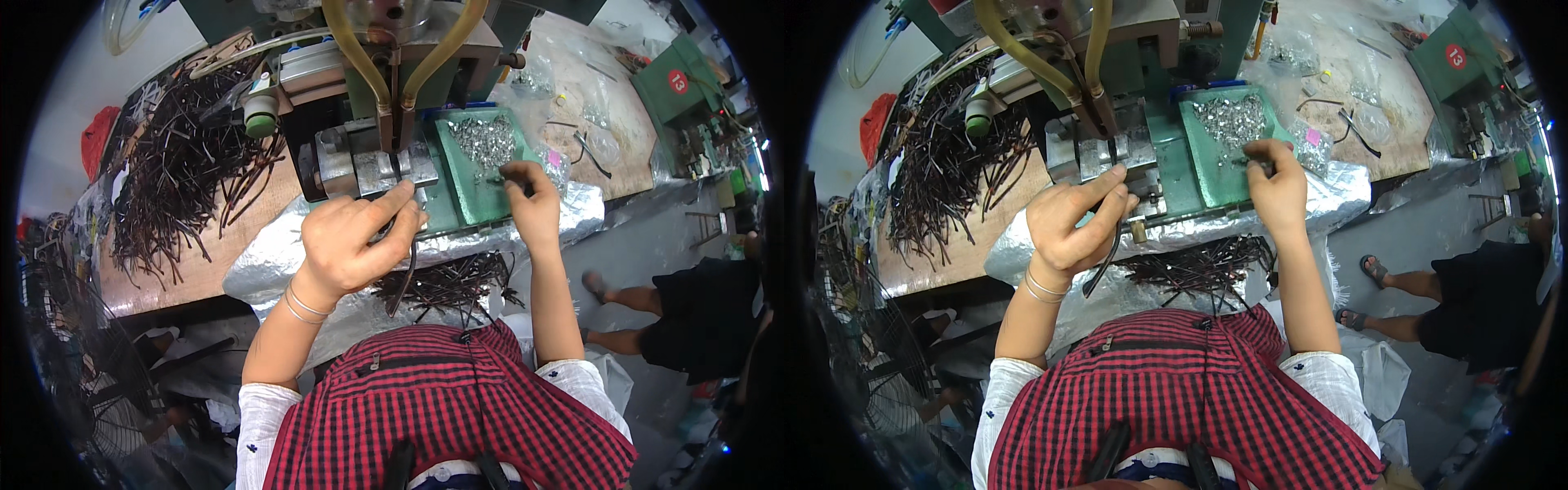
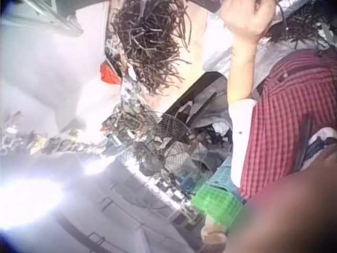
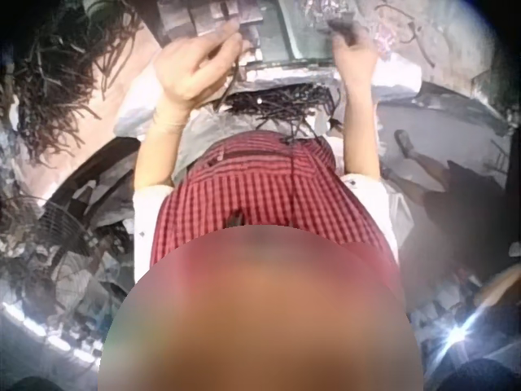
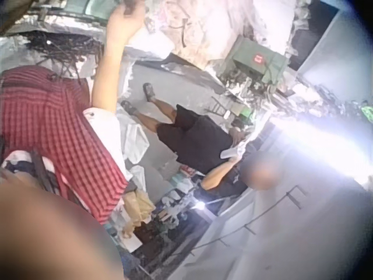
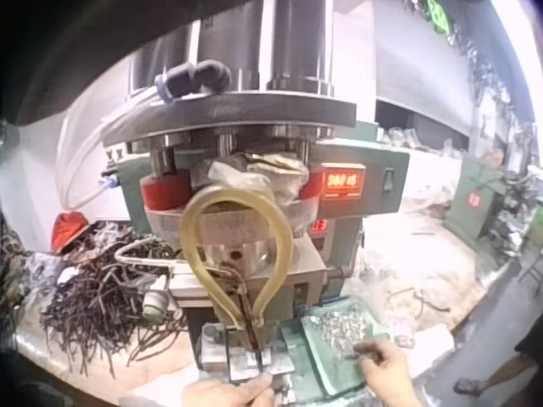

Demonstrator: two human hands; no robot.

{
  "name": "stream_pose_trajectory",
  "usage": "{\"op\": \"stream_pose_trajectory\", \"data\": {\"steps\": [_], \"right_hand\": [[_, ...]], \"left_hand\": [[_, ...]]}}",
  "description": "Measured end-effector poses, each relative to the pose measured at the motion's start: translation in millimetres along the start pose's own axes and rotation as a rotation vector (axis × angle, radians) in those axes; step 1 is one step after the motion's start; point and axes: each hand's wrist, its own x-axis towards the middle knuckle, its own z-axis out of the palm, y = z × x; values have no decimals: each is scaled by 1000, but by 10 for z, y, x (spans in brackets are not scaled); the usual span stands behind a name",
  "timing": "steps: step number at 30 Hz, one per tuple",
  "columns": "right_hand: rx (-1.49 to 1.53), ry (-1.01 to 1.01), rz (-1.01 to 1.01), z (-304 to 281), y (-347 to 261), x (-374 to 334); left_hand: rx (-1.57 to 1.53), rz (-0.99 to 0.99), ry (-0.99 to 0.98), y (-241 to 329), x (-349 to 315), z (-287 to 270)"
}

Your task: The person repeatedly picks up thin dark rods and small metallic components, inserts them into a machine, and removes the assembled items. The person handles the components one at a time and places the finished items into a tray.

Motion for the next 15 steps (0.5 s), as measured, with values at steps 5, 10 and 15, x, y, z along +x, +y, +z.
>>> {"op": "stream_pose_trajectory", "data": {"steps": [5, 10, 15], "right_hand": [[-477, 123, -285, 128, -35, -117], [-528, 69, -261, 219, -27, -63], [-138, 81, -15, 179, -3, -99]], "left_hand": [[-74, -124, -40, 106, -58, -65], [7, -348, -45, 384, -296, -380], [511, -647, -28, -214, -536, -987]]}}
